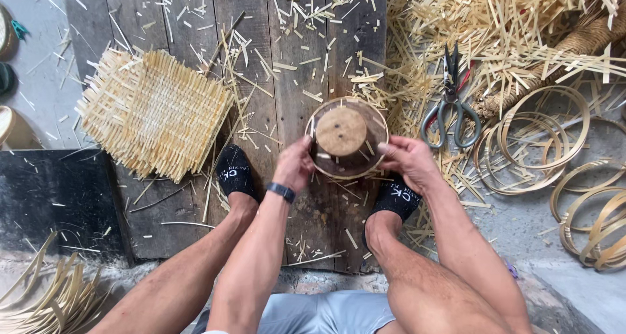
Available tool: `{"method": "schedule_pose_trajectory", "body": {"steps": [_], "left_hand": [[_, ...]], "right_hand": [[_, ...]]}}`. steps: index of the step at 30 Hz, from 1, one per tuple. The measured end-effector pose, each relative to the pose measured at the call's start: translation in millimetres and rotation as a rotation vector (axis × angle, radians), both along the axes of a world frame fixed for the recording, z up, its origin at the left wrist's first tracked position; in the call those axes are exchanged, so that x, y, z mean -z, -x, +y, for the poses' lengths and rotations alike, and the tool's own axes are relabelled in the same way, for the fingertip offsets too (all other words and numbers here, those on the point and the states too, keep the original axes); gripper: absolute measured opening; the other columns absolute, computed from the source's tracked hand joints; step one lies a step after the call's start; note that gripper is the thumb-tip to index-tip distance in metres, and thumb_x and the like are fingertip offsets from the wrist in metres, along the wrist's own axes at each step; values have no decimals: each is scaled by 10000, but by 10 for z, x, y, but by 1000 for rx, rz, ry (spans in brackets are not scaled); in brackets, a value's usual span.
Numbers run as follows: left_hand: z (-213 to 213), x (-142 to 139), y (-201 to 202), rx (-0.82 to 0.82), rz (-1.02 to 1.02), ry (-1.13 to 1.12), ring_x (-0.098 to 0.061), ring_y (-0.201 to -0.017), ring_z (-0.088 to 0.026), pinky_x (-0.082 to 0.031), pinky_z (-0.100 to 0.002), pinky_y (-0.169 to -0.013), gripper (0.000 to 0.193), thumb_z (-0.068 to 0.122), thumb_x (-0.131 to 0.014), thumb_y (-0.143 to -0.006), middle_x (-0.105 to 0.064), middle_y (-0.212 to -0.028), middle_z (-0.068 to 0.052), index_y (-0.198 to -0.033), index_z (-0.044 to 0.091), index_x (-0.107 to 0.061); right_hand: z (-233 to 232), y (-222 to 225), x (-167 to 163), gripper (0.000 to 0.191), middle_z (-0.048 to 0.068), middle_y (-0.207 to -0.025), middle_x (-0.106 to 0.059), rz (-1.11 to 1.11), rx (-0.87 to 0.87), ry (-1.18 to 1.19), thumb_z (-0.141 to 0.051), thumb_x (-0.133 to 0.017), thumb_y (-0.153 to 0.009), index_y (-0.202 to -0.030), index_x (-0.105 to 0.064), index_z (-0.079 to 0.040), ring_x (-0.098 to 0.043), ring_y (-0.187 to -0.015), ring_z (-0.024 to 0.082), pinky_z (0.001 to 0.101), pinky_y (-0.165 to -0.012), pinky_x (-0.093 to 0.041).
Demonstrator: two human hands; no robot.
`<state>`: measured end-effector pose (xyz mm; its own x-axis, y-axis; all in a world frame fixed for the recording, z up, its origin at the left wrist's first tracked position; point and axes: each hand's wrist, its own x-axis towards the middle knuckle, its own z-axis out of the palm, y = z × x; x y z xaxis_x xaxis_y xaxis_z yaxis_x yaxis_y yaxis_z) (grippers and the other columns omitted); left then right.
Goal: The person sits on the floor assembling a round bamboo sieve. They press a woven bamboo mat into a wooden rim, bend and fit a thin bamboo hoop around the edge, trim excess strips with scissors, and press the mat and rim together to secure the fit.
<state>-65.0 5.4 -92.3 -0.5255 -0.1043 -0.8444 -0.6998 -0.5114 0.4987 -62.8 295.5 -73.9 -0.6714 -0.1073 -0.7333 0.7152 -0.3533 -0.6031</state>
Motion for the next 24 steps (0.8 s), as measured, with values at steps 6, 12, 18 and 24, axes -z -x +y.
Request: {"method": "schedule_pose_trajectory", "body": {"steps": [6,12,18,24], "left_hand": [[288,206,-414,101,-65,12,-665,-760,-127,-655,-341,-703,98,43,-683,-937,-671,-887,-23,-1033,26,-692],[314,88,-320,112,-56,78,-652,-688,-105,-655,-336,-661,142,23,-676,-933,-692,-840,-2,-1069,-3,-709],[-87,-770,-11,667,653,683,-767,-955,-176,-659,-308,-858,356,83,-691,-918,-777,-1081,-127,-1272,50,-703],[350,-1307,225,785,1126,782,-656,-1151,-410,-531,-475,-951,705,420,-708,-917,-658,-1260,-300,-1415,-47,-530]], "right_hand": [[-236,-157,372,105,141,-878,-734,-96,-76,-212,28,-670,-911,-996,-682,88,-748,-744,240,352,-634,-659],[-265,-117,262,196,141,-894,-735,-55,-101,-273,-32,-674,-924,-1067,-663,103,-750,-761,245,365,-657,-660],[-325,56,-452,876,153,-1253,-576,98,-156,-173,-365,-780,-836,-1477,-314,8,-704,-1035,235,387,-763,-672],[-712,124,-636,992,201,-1295,-559,219,-18,-123,-357,-892,-728,-1423,-300,33,-670,-1100,264,378,-869,-632]]}}
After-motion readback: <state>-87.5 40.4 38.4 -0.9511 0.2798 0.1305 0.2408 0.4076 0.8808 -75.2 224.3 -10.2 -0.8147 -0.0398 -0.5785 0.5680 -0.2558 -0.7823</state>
